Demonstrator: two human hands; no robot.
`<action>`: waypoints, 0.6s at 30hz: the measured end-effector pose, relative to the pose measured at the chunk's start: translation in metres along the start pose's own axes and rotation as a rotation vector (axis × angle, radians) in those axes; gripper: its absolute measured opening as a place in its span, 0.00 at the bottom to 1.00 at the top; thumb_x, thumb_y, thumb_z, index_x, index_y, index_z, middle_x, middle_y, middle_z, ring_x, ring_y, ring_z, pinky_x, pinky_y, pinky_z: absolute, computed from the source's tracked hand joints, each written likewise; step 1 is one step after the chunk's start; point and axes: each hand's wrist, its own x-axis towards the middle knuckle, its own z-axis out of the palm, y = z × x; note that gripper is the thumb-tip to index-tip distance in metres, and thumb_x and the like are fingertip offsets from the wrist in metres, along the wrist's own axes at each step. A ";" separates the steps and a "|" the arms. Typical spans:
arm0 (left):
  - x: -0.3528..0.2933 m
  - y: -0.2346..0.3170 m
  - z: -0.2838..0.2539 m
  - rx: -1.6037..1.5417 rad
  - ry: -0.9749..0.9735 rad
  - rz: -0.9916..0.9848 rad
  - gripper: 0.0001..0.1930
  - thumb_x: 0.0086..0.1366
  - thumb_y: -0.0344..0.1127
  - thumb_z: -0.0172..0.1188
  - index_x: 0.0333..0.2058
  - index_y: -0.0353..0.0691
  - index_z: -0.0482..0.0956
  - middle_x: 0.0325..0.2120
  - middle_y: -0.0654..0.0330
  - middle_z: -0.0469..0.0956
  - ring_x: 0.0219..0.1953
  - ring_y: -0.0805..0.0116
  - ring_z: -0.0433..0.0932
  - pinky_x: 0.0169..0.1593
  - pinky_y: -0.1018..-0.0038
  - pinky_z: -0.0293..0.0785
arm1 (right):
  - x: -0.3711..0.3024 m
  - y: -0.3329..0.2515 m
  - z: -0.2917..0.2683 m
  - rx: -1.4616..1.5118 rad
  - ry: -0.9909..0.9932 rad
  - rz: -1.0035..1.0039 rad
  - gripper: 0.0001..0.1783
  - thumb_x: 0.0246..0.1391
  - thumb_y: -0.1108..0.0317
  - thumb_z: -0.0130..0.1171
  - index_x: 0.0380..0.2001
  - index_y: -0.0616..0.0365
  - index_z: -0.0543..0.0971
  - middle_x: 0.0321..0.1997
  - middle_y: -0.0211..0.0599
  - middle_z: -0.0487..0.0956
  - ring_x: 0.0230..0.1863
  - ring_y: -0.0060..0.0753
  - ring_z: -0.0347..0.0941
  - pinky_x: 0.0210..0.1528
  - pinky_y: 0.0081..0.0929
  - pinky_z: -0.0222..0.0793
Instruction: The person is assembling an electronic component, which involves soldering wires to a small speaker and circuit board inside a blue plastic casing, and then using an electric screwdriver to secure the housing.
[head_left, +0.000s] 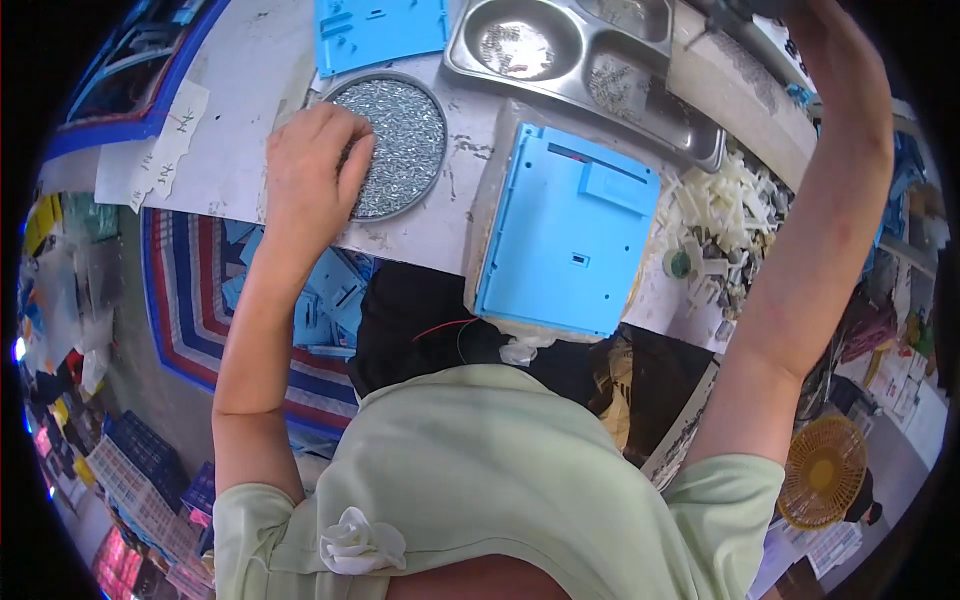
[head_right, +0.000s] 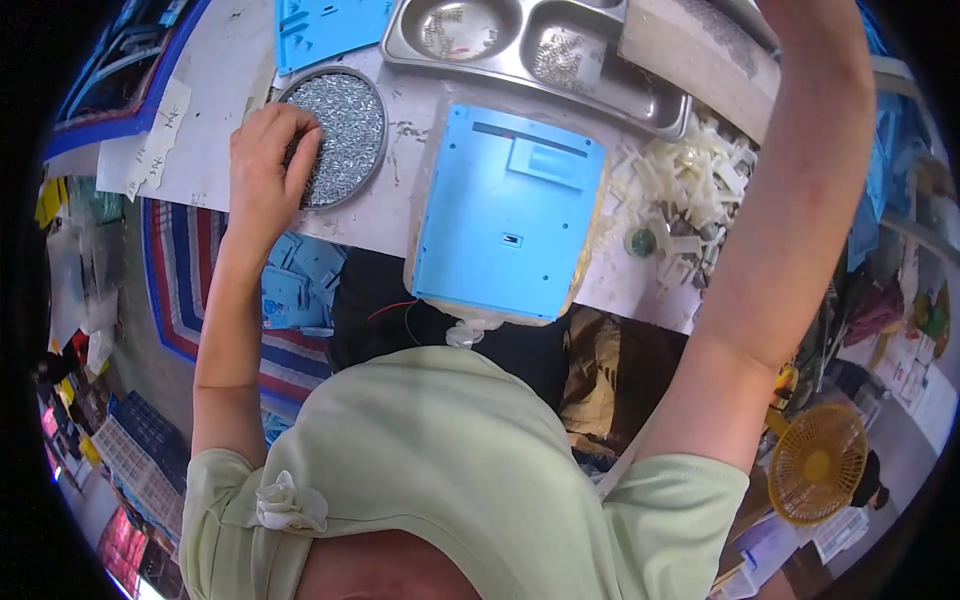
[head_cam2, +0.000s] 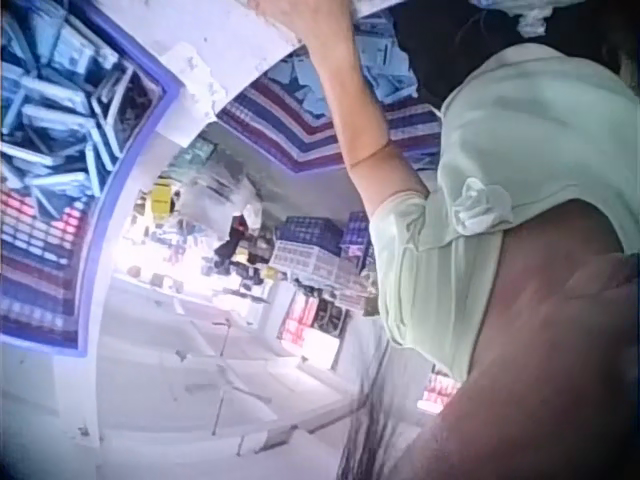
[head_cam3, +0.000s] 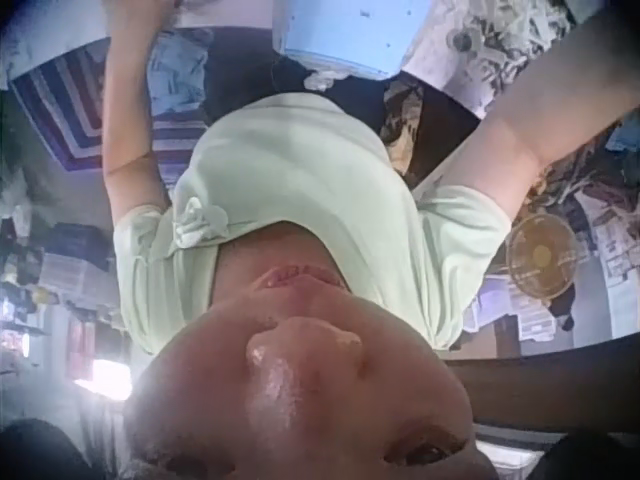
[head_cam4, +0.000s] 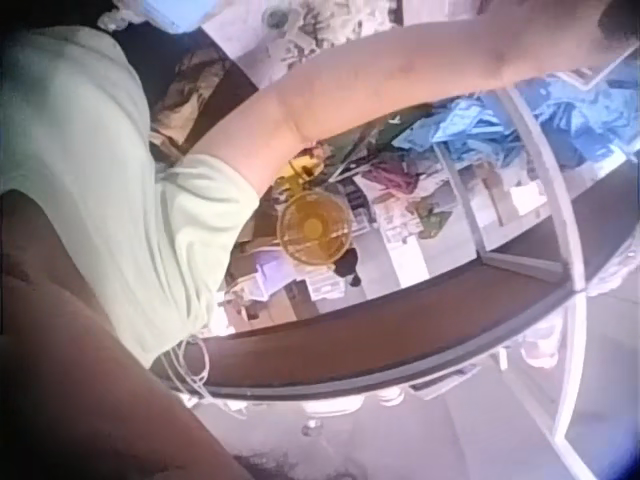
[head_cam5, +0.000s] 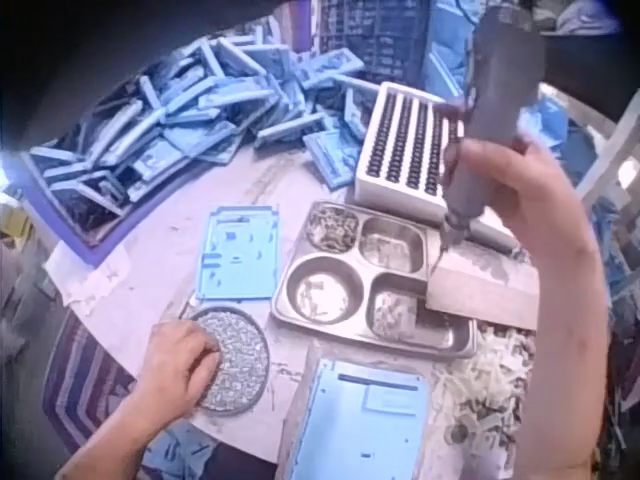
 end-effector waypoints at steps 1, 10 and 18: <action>0.001 -0.003 0.001 0.002 0.005 -0.010 0.05 0.63 0.30 0.63 0.37 0.38 0.79 0.35 0.59 0.78 0.39 0.57 0.78 0.48 0.65 0.66 | 0.000 -0.009 0.006 0.106 -0.048 0.027 0.26 0.58 0.60 0.66 0.56 0.62 0.74 0.39 0.35 0.80 0.42 0.31 0.80 0.45 0.31 0.77; 0.007 0.081 -0.001 -0.517 -0.025 0.297 0.11 0.57 0.25 0.67 0.38 0.35 0.77 0.35 0.52 0.78 0.37 0.52 0.79 0.40 0.63 0.76 | -0.090 -0.030 0.079 0.792 -0.150 0.004 0.21 0.68 0.65 0.52 0.63 0.49 0.69 0.27 0.18 0.70 0.32 0.19 0.66 0.50 0.32 0.64; 0.011 0.114 -0.007 -0.595 -0.070 0.485 0.11 0.59 0.33 0.67 0.38 0.39 0.76 0.34 0.58 0.77 0.35 0.57 0.78 0.35 0.65 0.75 | -0.130 -0.076 0.089 0.716 -0.058 0.043 0.18 0.65 0.60 0.61 0.55 0.41 0.72 0.24 0.17 0.72 0.25 0.17 0.67 0.37 0.25 0.67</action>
